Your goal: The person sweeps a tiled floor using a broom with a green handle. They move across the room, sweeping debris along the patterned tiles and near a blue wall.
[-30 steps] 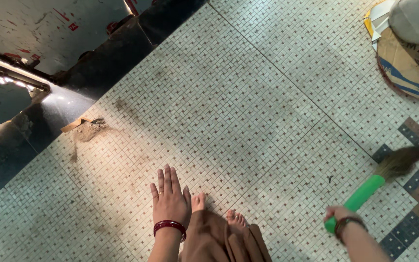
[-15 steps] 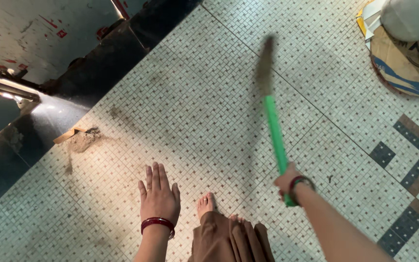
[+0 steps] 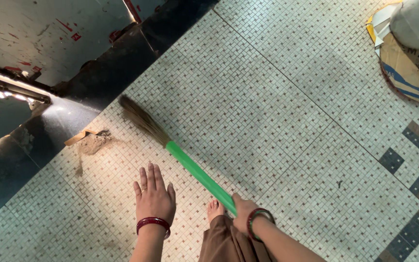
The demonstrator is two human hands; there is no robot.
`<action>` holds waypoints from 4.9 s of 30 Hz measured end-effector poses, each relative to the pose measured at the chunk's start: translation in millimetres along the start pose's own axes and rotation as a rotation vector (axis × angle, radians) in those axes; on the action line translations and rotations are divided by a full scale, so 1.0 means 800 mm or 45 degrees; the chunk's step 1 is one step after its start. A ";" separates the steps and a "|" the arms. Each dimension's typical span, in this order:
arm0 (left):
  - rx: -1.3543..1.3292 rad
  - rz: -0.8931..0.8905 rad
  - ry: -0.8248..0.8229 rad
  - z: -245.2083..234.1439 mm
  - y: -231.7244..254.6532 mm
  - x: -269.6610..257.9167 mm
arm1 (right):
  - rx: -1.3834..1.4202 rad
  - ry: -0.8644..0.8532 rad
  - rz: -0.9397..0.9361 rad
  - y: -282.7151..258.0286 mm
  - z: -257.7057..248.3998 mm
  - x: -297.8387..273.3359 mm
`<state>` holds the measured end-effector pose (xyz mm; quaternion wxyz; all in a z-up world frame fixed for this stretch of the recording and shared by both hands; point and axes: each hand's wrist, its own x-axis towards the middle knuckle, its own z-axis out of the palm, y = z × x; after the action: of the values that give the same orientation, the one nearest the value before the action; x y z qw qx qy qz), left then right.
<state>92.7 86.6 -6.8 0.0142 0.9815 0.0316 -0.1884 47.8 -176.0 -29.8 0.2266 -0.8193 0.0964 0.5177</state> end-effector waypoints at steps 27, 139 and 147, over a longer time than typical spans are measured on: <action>-0.022 -0.009 -0.073 -0.011 0.027 0.042 | 1.893 0.677 0.715 0.304 -0.138 0.135; -0.116 0.033 0.040 0.004 0.147 0.052 | 2.544 0.961 0.869 0.465 -0.089 0.078; -0.160 -0.029 -0.043 0.008 0.202 0.082 | 1.664 0.746 0.560 0.283 -0.187 0.047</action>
<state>161.7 -71.5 -34.7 0.0740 0.9749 0.0542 -0.2026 95.7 -442.8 -70.8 0.5234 -0.5841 0.6023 0.1488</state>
